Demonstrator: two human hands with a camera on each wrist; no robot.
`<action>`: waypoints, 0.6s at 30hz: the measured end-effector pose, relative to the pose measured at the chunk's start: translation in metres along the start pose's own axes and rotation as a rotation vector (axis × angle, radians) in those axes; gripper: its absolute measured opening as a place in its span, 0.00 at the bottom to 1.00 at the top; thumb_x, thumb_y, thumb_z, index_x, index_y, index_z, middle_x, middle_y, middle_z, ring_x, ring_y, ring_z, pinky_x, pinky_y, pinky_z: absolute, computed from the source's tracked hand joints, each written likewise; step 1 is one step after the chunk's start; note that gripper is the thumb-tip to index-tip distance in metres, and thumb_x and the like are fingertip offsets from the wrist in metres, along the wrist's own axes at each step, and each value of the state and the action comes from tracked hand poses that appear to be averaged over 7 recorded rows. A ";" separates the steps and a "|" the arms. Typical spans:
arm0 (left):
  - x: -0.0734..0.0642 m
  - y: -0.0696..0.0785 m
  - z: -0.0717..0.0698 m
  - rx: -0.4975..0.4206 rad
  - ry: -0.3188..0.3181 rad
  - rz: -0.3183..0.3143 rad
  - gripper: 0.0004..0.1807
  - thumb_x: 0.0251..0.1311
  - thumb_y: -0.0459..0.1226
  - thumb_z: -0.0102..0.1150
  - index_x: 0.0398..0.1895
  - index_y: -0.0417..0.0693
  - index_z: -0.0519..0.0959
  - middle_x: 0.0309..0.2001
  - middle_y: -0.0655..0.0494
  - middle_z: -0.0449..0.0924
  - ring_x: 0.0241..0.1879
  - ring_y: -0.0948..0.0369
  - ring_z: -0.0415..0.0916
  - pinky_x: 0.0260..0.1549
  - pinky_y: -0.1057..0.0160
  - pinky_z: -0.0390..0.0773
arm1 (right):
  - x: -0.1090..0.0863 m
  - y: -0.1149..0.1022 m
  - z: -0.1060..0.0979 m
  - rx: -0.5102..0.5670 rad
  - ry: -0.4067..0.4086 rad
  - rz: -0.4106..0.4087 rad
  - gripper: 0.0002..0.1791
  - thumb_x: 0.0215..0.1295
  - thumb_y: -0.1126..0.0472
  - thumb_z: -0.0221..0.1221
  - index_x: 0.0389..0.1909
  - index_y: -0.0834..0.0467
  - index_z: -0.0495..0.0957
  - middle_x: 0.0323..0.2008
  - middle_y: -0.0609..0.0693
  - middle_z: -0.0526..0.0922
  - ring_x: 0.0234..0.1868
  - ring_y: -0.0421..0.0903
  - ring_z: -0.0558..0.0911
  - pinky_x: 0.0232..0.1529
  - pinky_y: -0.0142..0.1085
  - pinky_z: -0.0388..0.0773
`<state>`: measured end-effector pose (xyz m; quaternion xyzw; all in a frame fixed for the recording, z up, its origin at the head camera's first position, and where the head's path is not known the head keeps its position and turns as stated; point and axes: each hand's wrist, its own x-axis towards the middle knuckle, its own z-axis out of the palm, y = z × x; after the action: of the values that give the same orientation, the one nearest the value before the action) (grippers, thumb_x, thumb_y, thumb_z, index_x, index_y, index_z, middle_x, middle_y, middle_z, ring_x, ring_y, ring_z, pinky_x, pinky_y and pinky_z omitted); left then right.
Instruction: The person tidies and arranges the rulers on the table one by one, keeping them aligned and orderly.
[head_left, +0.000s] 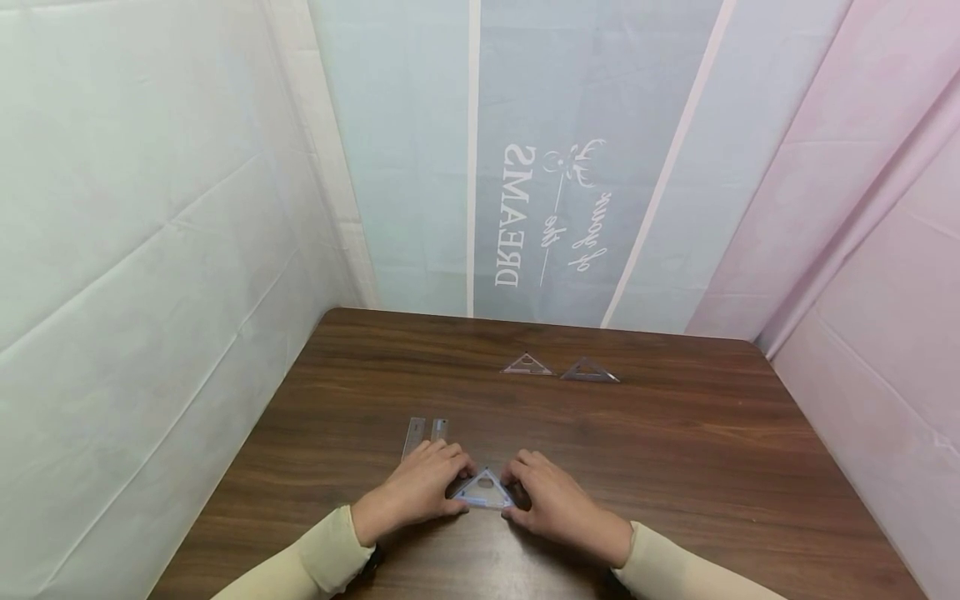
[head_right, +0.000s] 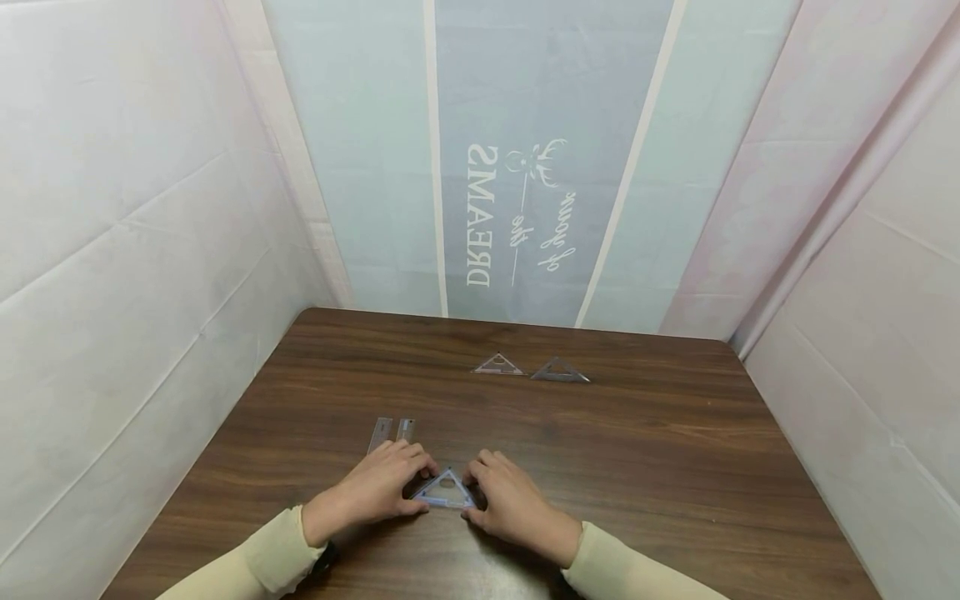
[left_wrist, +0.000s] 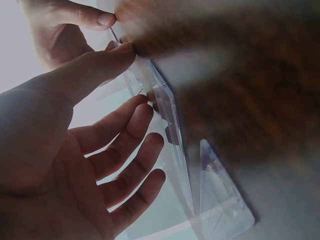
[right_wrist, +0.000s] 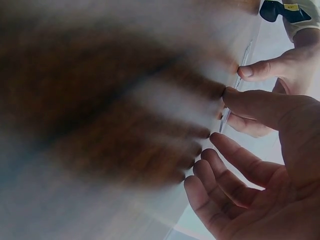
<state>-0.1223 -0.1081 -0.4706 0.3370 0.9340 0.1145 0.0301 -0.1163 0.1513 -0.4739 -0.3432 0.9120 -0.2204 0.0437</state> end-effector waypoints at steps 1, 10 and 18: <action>0.000 0.000 0.000 0.000 0.001 0.000 0.23 0.56 0.53 0.82 0.51 0.56 0.85 0.46 0.66 0.81 0.46 0.63 0.76 0.49 0.59 0.77 | 0.000 0.000 0.000 0.003 -0.003 0.001 0.19 0.58 0.53 0.81 0.45 0.53 0.83 0.41 0.42 0.77 0.40 0.36 0.71 0.40 0.32 0.75; -0.001 0.000 0.000 -0.003 -0.012 -0.007 0.24 0.57 0.53 0.81 0.52 0.55 0.85 0.47 0.65 0.81 0.47 0.63 0.76 0.51 0.59 0.77 | 0.000 -0.001 0.000 0.013 -0.012 0.006 0.19 0.59 0.54 0.81 0.46 0.53 0.83 0.44 0.42 0.79 0.44 0.36 0.74 0.44 0.34 0.79; -0.001 0.001 0.002 0.003 -0.014 -0.006 0.24 0.57 0.53 0.81 0.53 0.55 0.85 0.47 0.64 0.81 0.45 0.64 0.74 0.48 0.61 0.75 | 0.000 0.002 0.003 0.007 -0.009 0.003 0.20 0.59 0.53 0.81 0.46 0.53 0.83 0.44 0.42 0.79 0.44 0.36 0.74 0.44 0.34 0.78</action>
<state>-0.1206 -0.1073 -0.4724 0.3349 0.9351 0.1106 0.0363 -0.1165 0.1514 -0.4774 -0.3426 0.9116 -0.2219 0.0492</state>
